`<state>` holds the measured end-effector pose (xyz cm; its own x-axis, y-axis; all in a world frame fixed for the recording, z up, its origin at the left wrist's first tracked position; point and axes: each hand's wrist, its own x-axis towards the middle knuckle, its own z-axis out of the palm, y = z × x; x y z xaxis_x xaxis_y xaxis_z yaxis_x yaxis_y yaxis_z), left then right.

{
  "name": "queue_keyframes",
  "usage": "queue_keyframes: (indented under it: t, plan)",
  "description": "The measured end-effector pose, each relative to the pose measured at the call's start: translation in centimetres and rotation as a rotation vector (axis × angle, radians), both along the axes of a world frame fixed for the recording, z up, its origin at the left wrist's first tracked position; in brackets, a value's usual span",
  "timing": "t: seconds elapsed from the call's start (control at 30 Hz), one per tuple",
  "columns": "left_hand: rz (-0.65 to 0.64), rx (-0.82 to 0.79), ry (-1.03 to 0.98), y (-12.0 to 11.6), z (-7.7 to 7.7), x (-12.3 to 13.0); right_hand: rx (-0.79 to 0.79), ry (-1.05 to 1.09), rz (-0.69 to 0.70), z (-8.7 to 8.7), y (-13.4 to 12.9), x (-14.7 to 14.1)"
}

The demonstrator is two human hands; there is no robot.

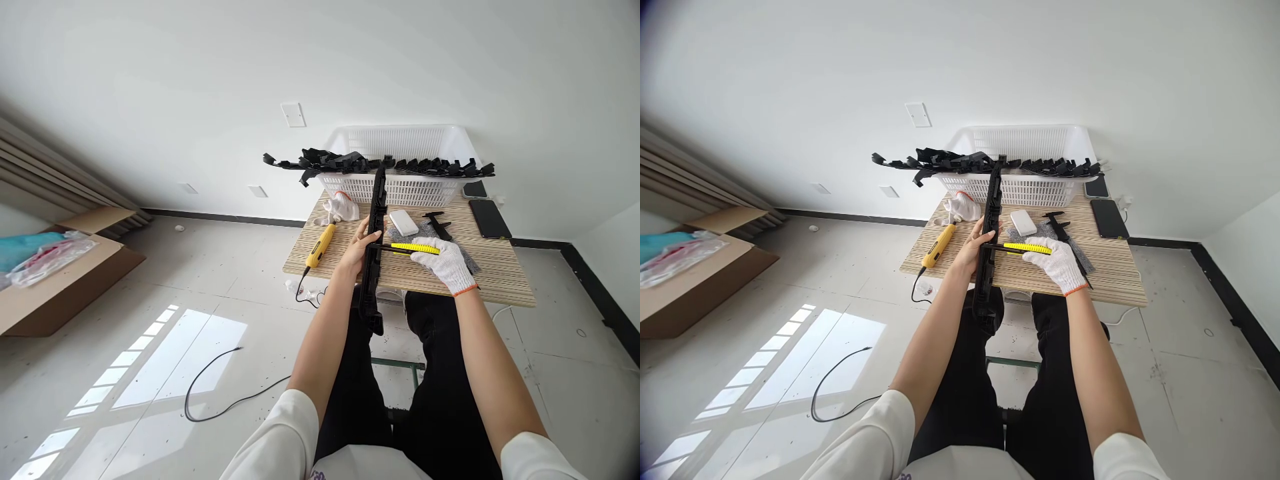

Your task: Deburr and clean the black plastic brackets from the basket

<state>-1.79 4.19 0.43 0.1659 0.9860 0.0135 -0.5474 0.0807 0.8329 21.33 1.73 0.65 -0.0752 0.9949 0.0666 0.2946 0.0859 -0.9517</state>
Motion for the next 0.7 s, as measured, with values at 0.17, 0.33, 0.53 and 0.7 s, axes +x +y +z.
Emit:
queue_keyframes:
  t: [0.17, 0.33, 0.53, 0.7]
  plan:
    - [0.065, 0.009, -0.002, 0.3, -0.2, 0.3, -0.02, -0.045, 0.044, 0.1, 0.1, 0.1]
    - [0.192, 0.011, 0.055, 1.5, -0.4, 0.4, 0.034, -0.07, 0.059, 0.2, 0.1, 0.1]
    - [0.328, 0.077, 0.268, 3.1, 0.2, -0.2, 0.046, -0.048, 0.035, 0.7, 0.0, -0.2]
    - [0.29, 0.083, 0.203, 3.0, 0.5, 0.2, -0.052, 0.137, -0.05, 0.0, 0.0, -0.1]
